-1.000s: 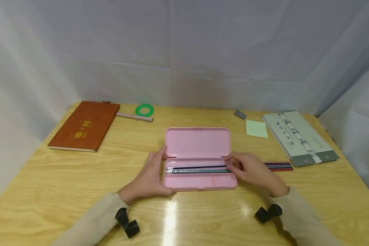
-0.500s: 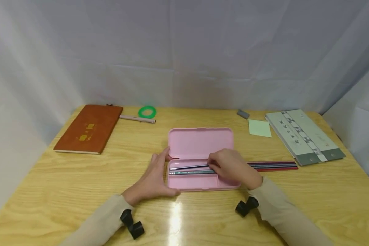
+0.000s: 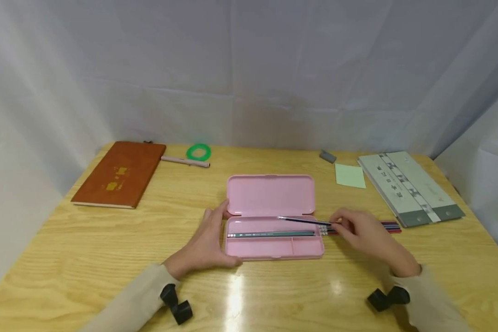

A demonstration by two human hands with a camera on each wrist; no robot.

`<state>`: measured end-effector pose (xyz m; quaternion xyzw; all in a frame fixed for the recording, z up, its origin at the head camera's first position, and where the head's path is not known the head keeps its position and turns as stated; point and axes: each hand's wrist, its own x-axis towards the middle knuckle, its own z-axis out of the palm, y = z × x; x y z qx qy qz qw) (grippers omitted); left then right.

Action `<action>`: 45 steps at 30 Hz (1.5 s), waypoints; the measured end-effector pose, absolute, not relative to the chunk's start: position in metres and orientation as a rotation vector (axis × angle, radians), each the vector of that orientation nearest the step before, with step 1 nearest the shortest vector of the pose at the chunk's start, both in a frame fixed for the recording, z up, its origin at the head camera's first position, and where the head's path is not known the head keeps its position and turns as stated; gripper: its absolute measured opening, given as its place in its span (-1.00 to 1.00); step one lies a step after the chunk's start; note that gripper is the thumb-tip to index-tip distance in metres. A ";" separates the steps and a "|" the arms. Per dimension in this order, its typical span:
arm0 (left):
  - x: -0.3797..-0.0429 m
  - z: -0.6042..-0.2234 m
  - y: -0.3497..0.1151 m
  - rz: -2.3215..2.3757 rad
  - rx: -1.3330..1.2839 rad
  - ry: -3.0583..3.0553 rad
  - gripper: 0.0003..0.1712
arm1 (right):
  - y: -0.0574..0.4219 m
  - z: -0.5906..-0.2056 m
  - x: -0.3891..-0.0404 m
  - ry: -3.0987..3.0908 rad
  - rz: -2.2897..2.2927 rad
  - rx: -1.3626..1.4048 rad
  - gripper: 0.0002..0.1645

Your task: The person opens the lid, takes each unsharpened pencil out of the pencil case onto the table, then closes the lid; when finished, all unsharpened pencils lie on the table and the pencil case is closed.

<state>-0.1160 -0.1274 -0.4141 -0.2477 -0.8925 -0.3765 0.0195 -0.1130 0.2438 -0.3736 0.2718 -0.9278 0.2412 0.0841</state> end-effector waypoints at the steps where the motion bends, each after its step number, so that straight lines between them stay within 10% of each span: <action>1: -0.116 -0.414 -0.126 -1.168 -0.778 -2.767 0.57 | 0.256 -0.377 -0.108 -2.750 0.720 0.785 -0.91; 17: -0.118 -0.413 -0.125 -1.175 -0.774 -2.791 0.58 | 0.351 -0.400 -0.068 -2.828 0.617 0.510 -0.81; 45: -0.117 -0.417 -0.130 -1.158 -0.770 -2.774 0.58 | 0.192 -0.382 -0.141 -2.879 0.650 1.071 -0.89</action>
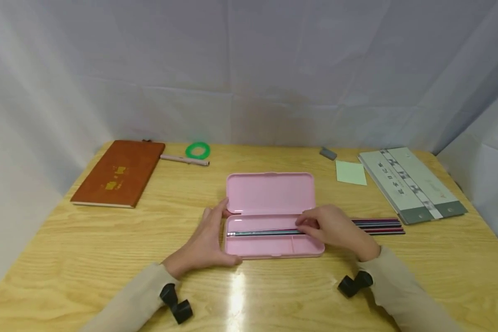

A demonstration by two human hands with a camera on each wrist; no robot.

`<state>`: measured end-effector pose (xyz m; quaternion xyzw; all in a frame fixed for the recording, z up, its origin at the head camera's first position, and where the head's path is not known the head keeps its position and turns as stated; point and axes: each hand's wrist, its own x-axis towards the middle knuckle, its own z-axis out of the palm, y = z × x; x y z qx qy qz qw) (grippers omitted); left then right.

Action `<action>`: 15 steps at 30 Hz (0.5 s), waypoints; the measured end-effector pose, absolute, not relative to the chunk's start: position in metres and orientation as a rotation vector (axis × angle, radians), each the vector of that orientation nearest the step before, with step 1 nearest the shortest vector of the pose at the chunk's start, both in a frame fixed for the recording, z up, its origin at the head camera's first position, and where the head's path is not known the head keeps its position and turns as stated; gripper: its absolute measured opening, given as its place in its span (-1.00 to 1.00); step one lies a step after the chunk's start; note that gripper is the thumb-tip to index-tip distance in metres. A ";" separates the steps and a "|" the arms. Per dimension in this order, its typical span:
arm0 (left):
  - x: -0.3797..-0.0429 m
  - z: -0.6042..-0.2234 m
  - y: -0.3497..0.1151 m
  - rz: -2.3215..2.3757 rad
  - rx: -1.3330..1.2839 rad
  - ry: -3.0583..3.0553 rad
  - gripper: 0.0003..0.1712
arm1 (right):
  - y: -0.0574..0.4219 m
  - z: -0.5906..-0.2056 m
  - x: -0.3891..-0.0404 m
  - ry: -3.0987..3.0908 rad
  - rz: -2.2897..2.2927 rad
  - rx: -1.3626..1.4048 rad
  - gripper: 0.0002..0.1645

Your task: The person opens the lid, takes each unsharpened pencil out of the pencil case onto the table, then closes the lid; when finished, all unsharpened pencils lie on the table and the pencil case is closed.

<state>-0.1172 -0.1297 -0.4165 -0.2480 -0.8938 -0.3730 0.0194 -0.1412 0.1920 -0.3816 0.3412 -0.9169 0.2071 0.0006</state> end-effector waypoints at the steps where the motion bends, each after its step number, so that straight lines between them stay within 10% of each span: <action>1: -0.117 -0.416 -0.130 -1.158 -0.771 -2.776 0.58 | 0.189 -0.380 -0.142 -2.891 0.634 1.080 -0.89; 15: -0.117 -0.416 -0.129 -1.149 -0.765 -2.794 0.58 | 0.170 -0.366 -0.148 -3.094 0.533 1.152 -0.87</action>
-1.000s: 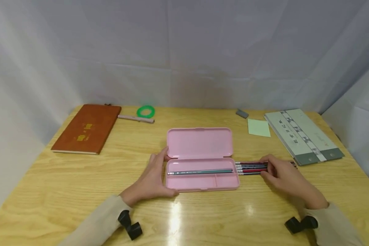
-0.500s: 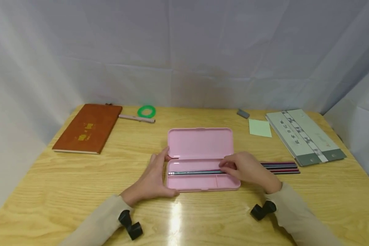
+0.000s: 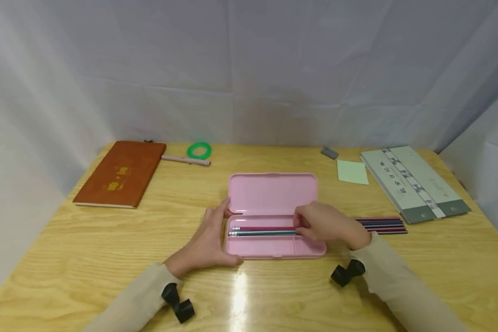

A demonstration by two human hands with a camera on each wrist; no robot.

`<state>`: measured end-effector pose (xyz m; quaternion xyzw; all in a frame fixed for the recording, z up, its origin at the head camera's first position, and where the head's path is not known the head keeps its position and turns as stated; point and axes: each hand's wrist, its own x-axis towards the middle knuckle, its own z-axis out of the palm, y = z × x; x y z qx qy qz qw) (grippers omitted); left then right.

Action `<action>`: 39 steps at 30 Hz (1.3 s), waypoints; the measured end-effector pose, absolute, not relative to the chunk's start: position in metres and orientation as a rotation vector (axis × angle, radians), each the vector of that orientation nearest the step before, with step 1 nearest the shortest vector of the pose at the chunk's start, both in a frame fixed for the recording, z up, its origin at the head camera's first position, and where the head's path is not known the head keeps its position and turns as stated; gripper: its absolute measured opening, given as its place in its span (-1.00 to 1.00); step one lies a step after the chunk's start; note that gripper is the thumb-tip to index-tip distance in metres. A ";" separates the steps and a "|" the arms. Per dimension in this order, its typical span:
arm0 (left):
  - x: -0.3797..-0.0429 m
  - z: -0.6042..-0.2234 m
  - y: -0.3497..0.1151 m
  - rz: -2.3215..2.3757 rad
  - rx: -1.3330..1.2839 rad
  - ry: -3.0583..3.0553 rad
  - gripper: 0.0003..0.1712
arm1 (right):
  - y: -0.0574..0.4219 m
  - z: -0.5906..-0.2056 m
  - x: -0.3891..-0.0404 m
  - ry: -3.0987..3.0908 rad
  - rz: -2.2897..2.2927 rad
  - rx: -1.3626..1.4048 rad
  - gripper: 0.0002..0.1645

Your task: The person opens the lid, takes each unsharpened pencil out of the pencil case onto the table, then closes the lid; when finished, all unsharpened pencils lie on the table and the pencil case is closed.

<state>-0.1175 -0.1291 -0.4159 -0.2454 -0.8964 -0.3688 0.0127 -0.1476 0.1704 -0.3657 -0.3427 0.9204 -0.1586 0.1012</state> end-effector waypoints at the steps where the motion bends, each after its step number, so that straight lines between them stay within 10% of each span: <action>1: -0.117 -0.416 -0.129 -1.148 -0.763 -2.795 0.58 | 0.171 -0.366 -0.148 2.715 -0.489 -1.007 -0.87; 25: -0.118 -0.416 -0.130 -1.181 -0.785 -2.764 0.58 | 0.348 -0.386 -0.063 3.126 -0.706 -0.693 -0.79; 39: -0.116 -0.415 -0.130 -1.176 -0.776 -2.768 0.58 | 0.341 -0.397 -0.071 3.148 -0.666 -0.580 -0.75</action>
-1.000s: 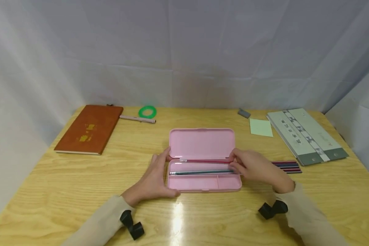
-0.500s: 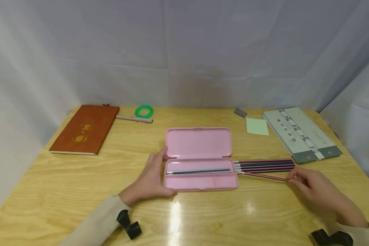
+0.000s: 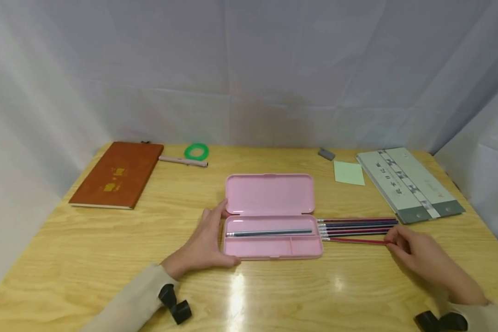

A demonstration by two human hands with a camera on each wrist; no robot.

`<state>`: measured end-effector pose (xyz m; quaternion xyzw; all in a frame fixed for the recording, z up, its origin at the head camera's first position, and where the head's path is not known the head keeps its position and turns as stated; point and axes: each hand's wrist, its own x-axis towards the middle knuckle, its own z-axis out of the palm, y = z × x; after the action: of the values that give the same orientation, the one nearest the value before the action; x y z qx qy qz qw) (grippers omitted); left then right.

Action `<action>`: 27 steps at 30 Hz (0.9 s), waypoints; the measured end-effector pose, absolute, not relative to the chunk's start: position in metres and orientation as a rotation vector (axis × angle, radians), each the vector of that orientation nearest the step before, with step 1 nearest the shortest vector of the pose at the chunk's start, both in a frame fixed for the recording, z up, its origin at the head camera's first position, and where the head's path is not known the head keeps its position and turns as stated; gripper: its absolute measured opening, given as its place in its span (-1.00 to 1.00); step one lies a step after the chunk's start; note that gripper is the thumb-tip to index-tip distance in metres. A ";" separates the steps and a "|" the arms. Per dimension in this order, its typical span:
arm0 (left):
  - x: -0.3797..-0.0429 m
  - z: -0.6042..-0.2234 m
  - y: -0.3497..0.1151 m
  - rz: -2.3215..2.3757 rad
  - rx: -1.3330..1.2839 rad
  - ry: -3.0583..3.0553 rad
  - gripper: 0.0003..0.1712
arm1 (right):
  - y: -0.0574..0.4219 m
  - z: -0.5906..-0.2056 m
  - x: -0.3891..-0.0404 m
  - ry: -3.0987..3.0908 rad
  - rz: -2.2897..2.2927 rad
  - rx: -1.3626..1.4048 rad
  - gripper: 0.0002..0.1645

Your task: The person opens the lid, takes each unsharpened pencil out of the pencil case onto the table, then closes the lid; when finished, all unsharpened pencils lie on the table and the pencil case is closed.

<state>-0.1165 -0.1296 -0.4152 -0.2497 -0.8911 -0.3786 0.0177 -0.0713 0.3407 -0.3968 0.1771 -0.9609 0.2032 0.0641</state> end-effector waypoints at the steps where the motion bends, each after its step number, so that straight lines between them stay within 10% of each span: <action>1: -0.117 -0.415 -0.130 -1.177 -0.775 -2.772 0.57 | 0.336 -0.396 -0.073 -2.906 0.599 0.524 -0.75; 27: -0.118 -0.417 -0.130 -1.146 -0.765 -2.796 0.59 | 0.175 -0.380 -0.144 -2.933 0.577 1.042 -0.93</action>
<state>-0.1175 -0.1296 -0.4169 -0.2454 -0.8969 -0.3676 0.0121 -0.1436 0.1751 -0.3801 0.3291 -0.9264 0.1823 -0.0122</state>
